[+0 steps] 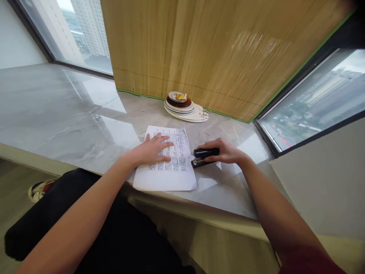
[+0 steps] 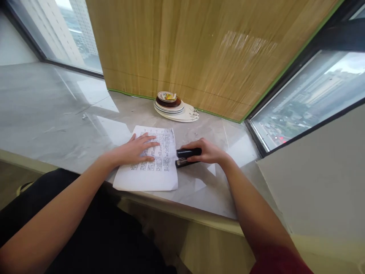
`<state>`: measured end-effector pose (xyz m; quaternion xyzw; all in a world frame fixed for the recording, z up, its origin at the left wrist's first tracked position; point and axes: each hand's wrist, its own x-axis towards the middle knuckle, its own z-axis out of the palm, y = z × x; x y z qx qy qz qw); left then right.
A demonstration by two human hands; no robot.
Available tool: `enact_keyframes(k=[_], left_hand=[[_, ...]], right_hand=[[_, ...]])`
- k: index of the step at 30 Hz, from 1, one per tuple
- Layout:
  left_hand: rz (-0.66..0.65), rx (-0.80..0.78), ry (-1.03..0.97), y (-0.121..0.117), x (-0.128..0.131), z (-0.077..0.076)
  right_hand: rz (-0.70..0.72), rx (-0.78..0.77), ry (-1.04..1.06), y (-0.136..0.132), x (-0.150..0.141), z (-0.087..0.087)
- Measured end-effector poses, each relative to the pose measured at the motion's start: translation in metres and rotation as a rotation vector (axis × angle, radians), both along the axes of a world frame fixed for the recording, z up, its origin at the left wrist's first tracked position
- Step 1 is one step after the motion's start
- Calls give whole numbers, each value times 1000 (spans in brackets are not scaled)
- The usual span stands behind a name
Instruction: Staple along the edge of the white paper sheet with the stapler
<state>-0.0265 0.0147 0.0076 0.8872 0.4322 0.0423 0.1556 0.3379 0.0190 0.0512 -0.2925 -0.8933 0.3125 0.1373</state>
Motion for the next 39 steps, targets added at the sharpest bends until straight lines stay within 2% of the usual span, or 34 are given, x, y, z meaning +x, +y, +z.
enact_keyframes(k=[5,7,10,12,14,18,21,24,31,39], left_hand=[[-38,59,0,-3,0,0],[-82,77,-10,-8,3,5],[-216,33,-28,-17,15,11],[-285,-9,-35,-22,23,11],[-294,-16,-30,-23,29,8],[-220,-9,-3,-20,31,0],[-185,-5,7,-19,30,-1],[-200,10,-4,-19,29,2],[-433,-35,-27,-17,15,12],[-462,-74,7,-16,15,12]], right_hand=[[-17,97,71,-5,-21,-7],[-22,117,66,-3,-18,-8],[-34,157,67,1,-9,-10],[-83,211,87,3,-5,-10],[-95,234,99,3,-4,-9],[65,157,81,-4,-11,-4],[112,122,99,-10,-21,-4],[85,108,98,-12,-27,-8],[-108,132,62,-5,-28,-19],[-93,148,90,-17,-48,-17]])
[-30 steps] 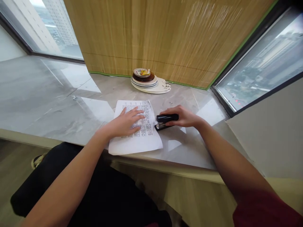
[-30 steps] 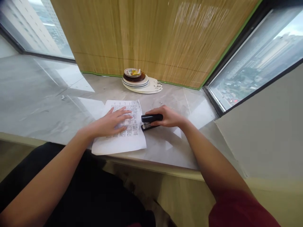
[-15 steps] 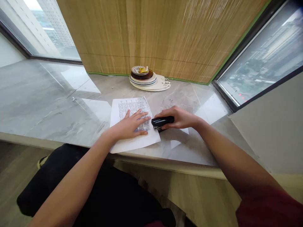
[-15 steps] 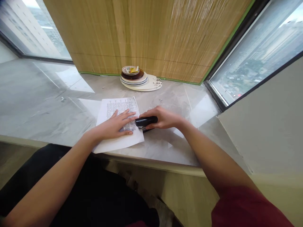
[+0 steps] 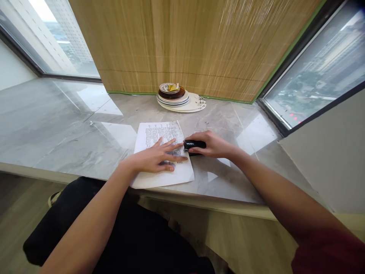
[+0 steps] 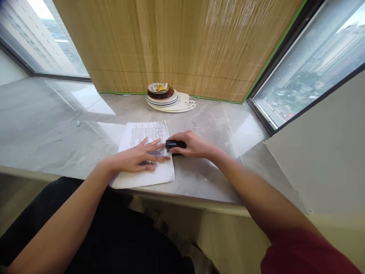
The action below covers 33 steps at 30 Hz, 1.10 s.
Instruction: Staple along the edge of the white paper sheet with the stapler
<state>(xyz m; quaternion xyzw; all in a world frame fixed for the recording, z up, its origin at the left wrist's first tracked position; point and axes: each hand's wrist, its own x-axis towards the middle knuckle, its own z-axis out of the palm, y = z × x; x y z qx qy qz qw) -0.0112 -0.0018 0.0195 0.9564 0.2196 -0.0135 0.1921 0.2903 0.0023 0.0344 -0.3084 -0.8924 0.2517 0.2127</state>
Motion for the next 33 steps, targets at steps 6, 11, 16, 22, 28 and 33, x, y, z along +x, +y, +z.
enact_keyframes(k=[6,11,16,22,28,33], left_hand=[[9,8,-25,-1,-2,-2],[22,3,-76,-2,-2,-3],[20,2,-78,-2,-3,-2],[29,-6,-44,-2,-3,-1],[28,-17,-51,-3,-3,1],[25,-13,-22,-3,-3,1]], right_hand=[[-69,117,-93,-7,-8,-1],[-121,188,-156,-10,-11,-2],[-117,203,-175,-11,-11,-4],[-126,201,-141,-11,-12,-9],[-137,187,-131,-11,-13,-11],[-131,207,-176,-11,-14,-11]])
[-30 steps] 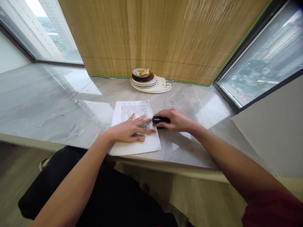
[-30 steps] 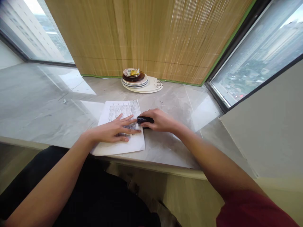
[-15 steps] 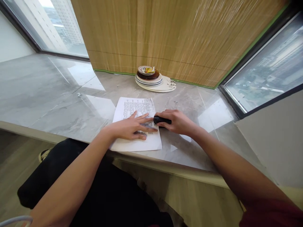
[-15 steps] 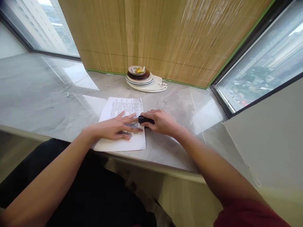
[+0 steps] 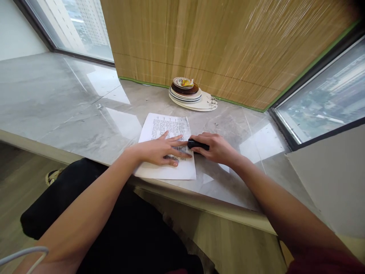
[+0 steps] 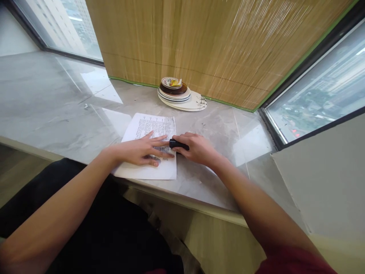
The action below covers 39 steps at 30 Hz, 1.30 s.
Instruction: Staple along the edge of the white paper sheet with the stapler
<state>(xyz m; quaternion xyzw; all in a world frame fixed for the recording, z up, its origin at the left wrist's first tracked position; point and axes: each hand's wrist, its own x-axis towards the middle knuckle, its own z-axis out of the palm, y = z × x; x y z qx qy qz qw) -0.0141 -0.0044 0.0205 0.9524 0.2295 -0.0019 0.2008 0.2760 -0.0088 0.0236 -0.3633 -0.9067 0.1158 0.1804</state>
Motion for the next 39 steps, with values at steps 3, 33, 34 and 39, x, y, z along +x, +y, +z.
enact_keyframes(k=[3,33,34,39], left_hand=[[5,-12,-29,0,0,-1],[31,30,-142,7,-9,0],[73,66,-223,8,-11,3],[467,140,-949,12,-38,21]], right_hand=[[-10,0,-8,0,0,-1],[-365,-190,400,45,52,24],[-370,-157,422,44,37,26],[-272,-127,342,37,-78,31]])
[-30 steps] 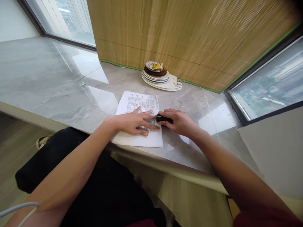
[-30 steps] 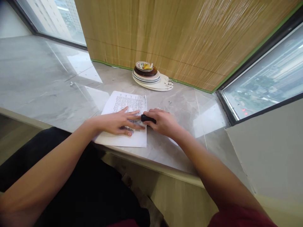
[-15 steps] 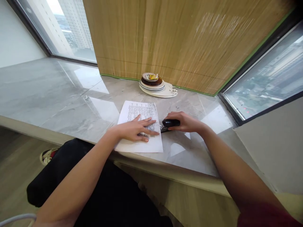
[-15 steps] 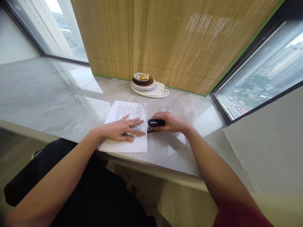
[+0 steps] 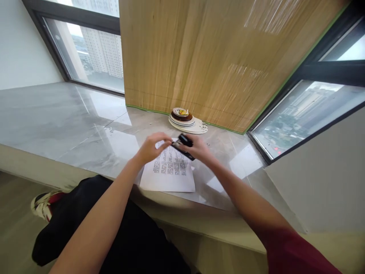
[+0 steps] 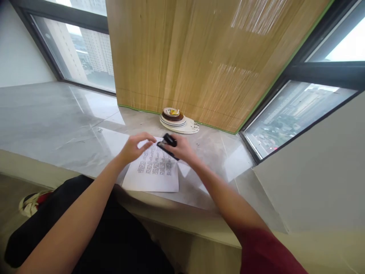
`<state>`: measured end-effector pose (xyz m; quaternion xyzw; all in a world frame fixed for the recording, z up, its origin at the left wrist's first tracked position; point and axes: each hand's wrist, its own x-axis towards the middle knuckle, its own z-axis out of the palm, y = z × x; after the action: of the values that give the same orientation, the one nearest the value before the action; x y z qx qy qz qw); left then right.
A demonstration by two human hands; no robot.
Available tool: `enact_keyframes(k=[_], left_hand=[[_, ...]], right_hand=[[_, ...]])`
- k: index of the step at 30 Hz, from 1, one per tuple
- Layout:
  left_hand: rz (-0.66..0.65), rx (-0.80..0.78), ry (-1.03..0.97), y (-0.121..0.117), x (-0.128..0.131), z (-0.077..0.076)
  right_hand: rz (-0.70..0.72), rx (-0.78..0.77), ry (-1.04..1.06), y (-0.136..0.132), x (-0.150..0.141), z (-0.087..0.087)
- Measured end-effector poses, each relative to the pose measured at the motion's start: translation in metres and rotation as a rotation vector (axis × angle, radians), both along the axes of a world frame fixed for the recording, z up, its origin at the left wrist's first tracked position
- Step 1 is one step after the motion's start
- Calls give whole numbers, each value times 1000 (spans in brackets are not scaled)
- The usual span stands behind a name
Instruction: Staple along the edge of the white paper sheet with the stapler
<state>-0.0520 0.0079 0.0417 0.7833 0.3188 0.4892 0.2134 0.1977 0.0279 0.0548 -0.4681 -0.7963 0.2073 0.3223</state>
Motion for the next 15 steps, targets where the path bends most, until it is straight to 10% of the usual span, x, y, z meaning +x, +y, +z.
enact_keyframes(k=[7,15], left_hand=[[177,-42,-501,19,-24,-12],[95,-177,-618,21,-20,-17]], right_hand=[[-43,-58,-160,0,-90,-22],[-241,-95,-214,-24,4,-32]])
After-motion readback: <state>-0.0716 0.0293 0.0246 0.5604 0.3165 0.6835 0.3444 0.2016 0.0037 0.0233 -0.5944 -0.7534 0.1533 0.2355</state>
